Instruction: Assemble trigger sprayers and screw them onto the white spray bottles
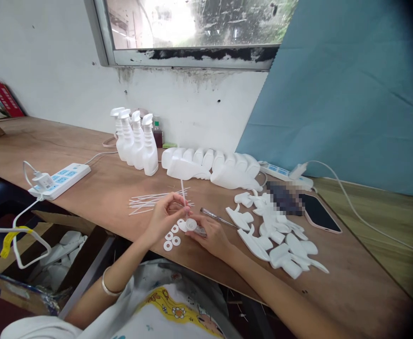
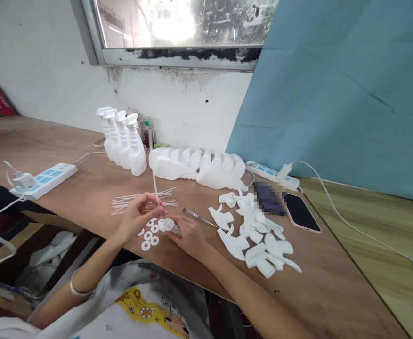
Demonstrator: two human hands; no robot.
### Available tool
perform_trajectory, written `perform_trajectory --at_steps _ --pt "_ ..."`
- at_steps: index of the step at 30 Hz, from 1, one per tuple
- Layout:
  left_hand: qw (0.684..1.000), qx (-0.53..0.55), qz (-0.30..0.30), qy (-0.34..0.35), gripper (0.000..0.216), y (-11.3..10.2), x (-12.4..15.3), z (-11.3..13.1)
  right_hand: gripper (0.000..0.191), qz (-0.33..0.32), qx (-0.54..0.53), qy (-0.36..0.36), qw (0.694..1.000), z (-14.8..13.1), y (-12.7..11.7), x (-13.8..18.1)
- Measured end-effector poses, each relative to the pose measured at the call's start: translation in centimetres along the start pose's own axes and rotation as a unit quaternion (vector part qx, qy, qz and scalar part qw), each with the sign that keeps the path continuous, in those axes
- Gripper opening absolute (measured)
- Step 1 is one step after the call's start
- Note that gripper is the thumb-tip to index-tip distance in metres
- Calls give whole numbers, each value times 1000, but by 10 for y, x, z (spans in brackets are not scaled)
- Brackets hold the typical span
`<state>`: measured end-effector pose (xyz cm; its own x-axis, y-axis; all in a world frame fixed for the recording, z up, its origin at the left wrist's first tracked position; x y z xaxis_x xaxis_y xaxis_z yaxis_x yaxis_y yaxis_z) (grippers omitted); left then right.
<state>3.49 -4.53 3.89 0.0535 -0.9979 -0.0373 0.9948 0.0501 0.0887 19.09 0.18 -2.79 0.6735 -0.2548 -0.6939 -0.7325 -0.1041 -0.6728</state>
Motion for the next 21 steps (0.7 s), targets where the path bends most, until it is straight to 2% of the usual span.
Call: perform_trajectory --at_steps 3,8,21 --pt "999 1 19 26 25 9 0 -14 31 11 2 -8 1000 1 0 1" --pt "994 -78 54 55 23 9 -1 -29 30 5 7 -9 1000 2 1 0" --pt "978 -156 101 93 17 12 3 -34 32 4 -7 -4 1000 -2 -1 -3"
Point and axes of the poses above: each hand's wrist, its own x-axis away from the middle knuckle, its own y-axis out of the palm, z = x × y, the point moved 2 cm from there along -x, towards the middle knuckle, and after that the axes turned 12 degrees about -y, right-handed, at the moved point
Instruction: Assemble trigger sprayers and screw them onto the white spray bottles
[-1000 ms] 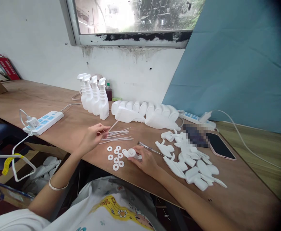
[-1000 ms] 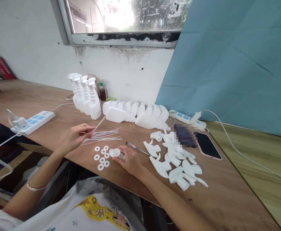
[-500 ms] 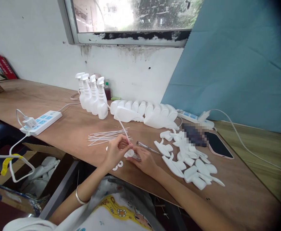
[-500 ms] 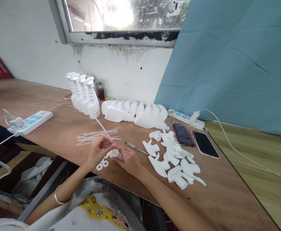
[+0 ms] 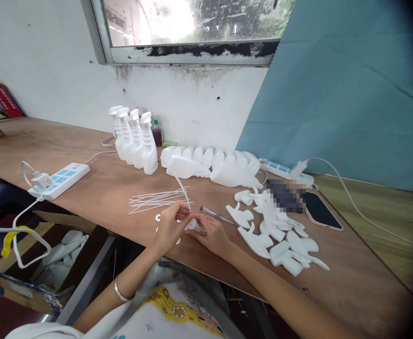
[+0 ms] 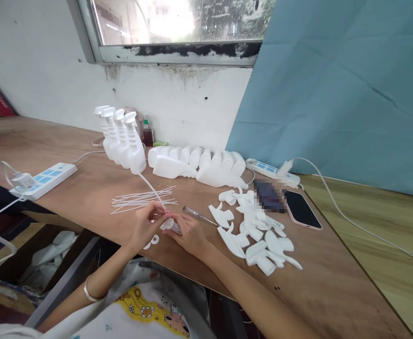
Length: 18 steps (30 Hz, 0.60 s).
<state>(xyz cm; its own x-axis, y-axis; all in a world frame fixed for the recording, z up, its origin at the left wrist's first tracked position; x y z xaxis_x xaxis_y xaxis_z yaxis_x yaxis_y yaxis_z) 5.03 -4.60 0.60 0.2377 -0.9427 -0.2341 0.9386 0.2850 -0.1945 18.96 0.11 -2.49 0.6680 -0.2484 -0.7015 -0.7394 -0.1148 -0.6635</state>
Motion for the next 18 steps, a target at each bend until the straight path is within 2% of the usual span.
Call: perform_trajectory --at_steps 9,18 --pt "1000 -5 12 -3 19 3 4 -7 30 4 5 1 1000 2 2 1" --pt "991 -125 1 43 13 3 2 -3 31 15 2 7 1000 1 1 0"
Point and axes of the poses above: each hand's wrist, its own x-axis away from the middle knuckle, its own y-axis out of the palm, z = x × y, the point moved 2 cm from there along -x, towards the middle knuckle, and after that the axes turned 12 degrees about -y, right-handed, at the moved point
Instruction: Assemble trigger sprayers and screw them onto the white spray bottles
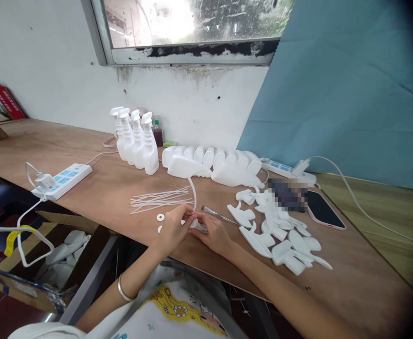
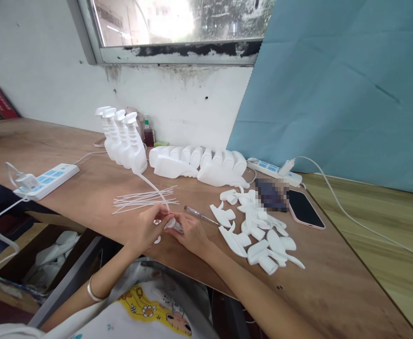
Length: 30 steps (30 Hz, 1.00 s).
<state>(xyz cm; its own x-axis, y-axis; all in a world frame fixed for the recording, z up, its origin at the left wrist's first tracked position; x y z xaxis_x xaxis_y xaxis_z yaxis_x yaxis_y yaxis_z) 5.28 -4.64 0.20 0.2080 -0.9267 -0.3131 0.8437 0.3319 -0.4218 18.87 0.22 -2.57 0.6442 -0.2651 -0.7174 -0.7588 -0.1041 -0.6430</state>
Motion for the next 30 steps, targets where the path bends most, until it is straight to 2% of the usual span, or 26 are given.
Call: perform_trajectory --at_steps 5,14,21,27,30 --pt "998 -59 -7 20 13 -3 -5 4 31 -6 -13 17 1000 2 1 2" --pt "995 -90 3 33 17 -4 -2 4 30 -4 -21 12 1000 2 2 3" --pt "981 -177 5 72 18 -1 -1 12 27 2 -2 11 1000 7 5 8" --pt "993 -114 -20 34 13 -1 -4 10 25 -8 -17 28 999 6 4 6" --pt "996 -20 -83 -4 13 -4 -10 11 27 -5 -21 34 999 4 4 5"
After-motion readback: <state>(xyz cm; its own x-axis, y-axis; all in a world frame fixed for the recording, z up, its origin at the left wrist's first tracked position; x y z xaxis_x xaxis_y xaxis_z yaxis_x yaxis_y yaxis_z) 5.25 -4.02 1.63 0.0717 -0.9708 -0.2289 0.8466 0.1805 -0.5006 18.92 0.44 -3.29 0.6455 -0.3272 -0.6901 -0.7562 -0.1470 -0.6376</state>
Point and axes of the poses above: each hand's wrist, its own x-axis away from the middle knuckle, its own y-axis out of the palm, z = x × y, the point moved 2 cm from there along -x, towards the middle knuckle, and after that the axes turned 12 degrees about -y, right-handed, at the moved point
